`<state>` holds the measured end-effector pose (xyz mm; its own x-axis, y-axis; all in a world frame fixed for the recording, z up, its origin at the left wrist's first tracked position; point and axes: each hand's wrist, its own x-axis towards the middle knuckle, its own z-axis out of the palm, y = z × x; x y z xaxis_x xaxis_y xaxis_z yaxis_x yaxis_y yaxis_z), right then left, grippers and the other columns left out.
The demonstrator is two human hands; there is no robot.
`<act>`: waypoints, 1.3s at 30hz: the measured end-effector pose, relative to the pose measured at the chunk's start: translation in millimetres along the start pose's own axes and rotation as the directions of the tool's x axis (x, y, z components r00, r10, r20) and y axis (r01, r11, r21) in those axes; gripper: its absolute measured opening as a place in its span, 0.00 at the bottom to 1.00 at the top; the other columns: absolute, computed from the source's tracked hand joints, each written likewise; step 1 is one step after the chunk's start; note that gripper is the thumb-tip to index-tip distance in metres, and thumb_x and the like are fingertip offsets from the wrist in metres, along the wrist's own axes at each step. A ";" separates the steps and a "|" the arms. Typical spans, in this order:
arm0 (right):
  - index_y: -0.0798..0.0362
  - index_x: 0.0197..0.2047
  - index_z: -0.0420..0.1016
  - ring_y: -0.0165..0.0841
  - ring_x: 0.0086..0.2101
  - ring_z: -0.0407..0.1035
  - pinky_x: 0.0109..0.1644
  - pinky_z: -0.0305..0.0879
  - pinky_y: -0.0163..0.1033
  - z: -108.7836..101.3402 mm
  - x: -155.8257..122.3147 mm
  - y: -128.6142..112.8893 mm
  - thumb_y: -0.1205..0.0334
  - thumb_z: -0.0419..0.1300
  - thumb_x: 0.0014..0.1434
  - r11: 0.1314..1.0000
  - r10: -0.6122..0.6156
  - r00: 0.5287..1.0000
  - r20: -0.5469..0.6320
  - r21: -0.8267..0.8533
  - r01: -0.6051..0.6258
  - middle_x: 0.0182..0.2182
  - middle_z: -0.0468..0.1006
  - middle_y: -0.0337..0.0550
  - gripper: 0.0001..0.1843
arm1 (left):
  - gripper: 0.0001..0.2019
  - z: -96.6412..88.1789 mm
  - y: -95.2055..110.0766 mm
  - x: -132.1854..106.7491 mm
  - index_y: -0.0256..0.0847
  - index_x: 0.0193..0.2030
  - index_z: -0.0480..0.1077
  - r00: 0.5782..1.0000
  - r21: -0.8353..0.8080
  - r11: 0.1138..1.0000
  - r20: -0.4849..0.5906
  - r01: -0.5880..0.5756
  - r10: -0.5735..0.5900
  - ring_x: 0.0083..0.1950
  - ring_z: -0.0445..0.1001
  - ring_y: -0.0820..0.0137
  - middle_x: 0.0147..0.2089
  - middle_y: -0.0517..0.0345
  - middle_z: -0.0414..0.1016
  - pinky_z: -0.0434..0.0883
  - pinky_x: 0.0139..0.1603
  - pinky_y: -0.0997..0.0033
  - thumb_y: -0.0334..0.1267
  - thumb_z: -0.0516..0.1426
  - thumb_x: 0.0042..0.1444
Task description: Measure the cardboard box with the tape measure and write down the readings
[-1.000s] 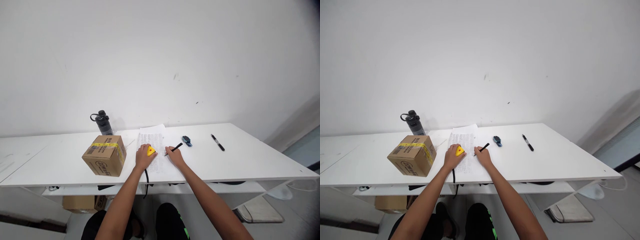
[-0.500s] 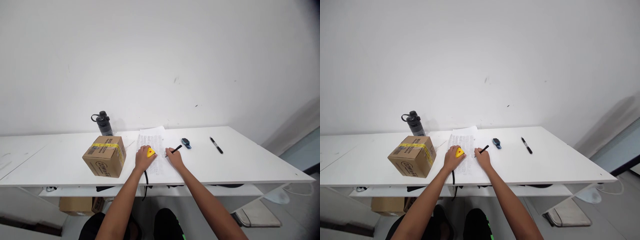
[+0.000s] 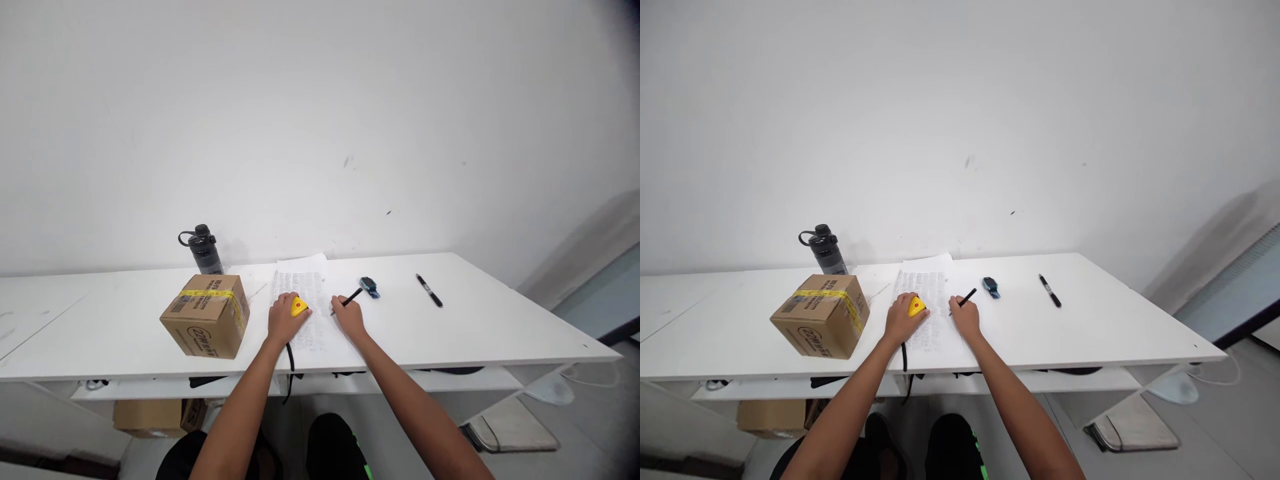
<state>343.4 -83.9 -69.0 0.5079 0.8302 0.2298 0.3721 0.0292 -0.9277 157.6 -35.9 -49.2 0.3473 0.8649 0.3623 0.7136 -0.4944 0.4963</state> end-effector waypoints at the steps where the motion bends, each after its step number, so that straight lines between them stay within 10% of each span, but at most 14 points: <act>1: 0.50 0.18 0.65 0.34 0.25 0.67 0.32 0.59 0.36 0.0 0.2 0.3 0.48 0.50 0.56 1.000 -0.005 1.000 0.010 0.002 0.005 0.18 0.72 0.38 0.21 | 0.25 0.5 -0.3 0.2 0.49 0.55 0.64 1.000 0.004 1.000 -0.005 -0.008 0.008 0.53 0.68 0.61 0.55 0.55 0.67 0.63 0.52 0.61 0.54 0.58 0.52; 29: 0.52 0.38 0.74 0.40 0.40 0.70 0.43 0.64 0.41 3.2 -0.4 3.6 0.38 0.47 0.60 0.997 -0.050 0.998 -0.041 0.061 0.053 0.36 0.79 0.47 0.27 | 0.24 1.7 -3.0 -2.6 0.49 0.55 0.65 1.000 -0.016 1.000 -0.023 -0.015 0.015 0.51 0.69 0.62 0.54 0.54 0.67 0.64 0.52 0.61 0.53 0.58 0.52; 39: 0.57 0.59 0.63 0.43 0.45 0.67 0.44 0.60 0.43 18.6 6.9 15.1 0.63 0.45 0.62 0.854 -0.228 0.973 -0.036 -0.488 0.182 0.49 0.71 0.55 0.22 | 0.23 -5.0 0.0 -9.5 0.47 0.57 0.62 0.987 -0.114 0.993 -0.156 0.003 -0.021 0.55 0.67 0.63 0.55 0.53 0.66 0.65 0.55 0.63 0.50 0.56 0.56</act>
<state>338.1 -67.4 -87.0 0.4370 0.7811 0.4460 0.7894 -0.0953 -0.6065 151.2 -44.6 -48.7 0.2331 0.8509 0.4709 0.6406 -0.4986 0.5839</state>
